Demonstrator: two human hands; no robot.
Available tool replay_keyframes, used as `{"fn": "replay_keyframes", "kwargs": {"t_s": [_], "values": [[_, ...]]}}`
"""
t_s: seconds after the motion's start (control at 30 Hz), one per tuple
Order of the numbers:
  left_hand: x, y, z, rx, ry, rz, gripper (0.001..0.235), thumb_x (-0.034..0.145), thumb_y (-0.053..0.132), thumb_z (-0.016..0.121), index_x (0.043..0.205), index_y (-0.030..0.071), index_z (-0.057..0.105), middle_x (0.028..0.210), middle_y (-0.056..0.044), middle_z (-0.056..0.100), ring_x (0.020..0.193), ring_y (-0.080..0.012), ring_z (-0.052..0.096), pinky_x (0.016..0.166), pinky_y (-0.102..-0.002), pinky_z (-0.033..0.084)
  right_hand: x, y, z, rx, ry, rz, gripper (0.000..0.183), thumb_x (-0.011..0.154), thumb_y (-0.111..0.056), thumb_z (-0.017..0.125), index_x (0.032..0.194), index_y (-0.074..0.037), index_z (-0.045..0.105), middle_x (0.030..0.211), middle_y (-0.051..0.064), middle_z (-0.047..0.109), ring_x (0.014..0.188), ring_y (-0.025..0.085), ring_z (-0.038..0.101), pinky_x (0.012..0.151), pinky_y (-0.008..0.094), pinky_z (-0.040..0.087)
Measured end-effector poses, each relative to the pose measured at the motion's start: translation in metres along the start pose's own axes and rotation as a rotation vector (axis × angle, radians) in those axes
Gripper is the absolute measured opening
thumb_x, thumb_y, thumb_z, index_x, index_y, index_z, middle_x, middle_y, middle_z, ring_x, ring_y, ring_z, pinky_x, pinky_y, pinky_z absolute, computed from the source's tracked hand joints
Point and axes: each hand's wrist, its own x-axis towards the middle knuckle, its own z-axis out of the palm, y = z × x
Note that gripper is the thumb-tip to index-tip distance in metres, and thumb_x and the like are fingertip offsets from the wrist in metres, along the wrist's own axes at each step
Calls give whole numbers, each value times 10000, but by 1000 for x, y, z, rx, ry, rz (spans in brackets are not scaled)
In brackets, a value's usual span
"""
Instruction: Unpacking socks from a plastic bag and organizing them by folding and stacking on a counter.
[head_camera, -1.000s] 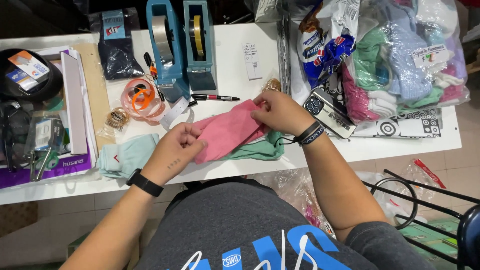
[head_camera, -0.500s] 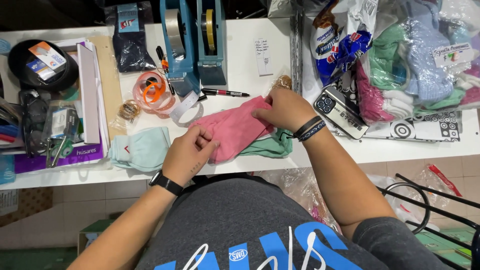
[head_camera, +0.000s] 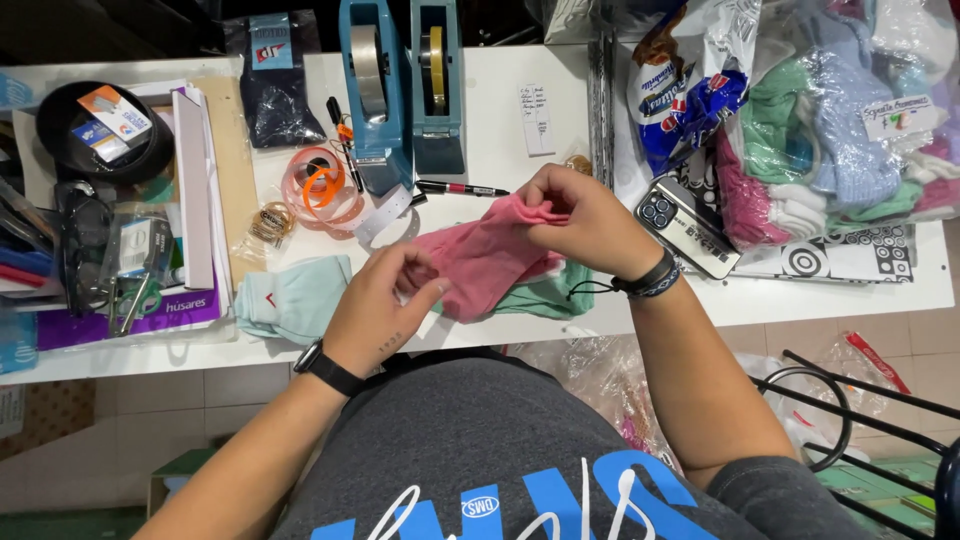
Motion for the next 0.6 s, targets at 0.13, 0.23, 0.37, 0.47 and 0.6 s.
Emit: {"fn": "replay_keyframes", "kwargs": {"t_s": [0.13, 0.23, 0.37, 0.47, 0.6], "values": [[6, 10, -10, -59, -19, 274, 618, 833, 273, 803, 1330, 27, 529, 1202, -196, 568, 1132, -373, 591, 960, -478, 496, -13, -18, 8, 78, -22, -192, 236, 734, 66, 685, 941, -5, 594, 1102, 204, 722, 953, 243, 642, 841, 406, 555], [10, 22, -15, -84, -128, 391, 762, 812, 291, 817, 1432, 23, 465, 1379, -252, 539, 1292, -465, 525, 1081, -572, 414, -20, -28, 17, 119, -38, -237, 257, 731, 81, 700, 951, -6, 600, 1129, 213, 718, 974, 245, 641, 842, 394, 555], [13, 28, -7, -141, -225, 367, 447, 845, 288, 756, 1212, 76, 612, 1125, -171, 719, 1126, -407, 662, 990, -528, 503, -27, -45, 30, 170, 37, -245, 481, 744, 74, 779, 1183, -2, 596, 1186, 171, 668, 986, 224, 669, 829, 348, 572], [11, 25, -5, -282, -250, 397, 289, 887, 221, 723, 1140, 101, 648, 1067, -130, 750, 1086, -337, 703, 966, -474, 530, -28, -47, 39, 203, 118, -278, 630, 758, 14, 853, 1313, -15, 557, 1144, 175, 651, 843, 173, 649, 813, 350, 590], [8, 24, -11, -375, -205, 402, 201, 957, 245, 664, 1117, 124, 672, 1032, -90, 763, 1052, -244, 710, 950, -423, 540, -36, -57, 48, -29, 274, -367, 450, 792, -22, 858, 1201, -36, 670, 1131, 147, 671, 917, 271, 702, 874, 408, 591]]}}
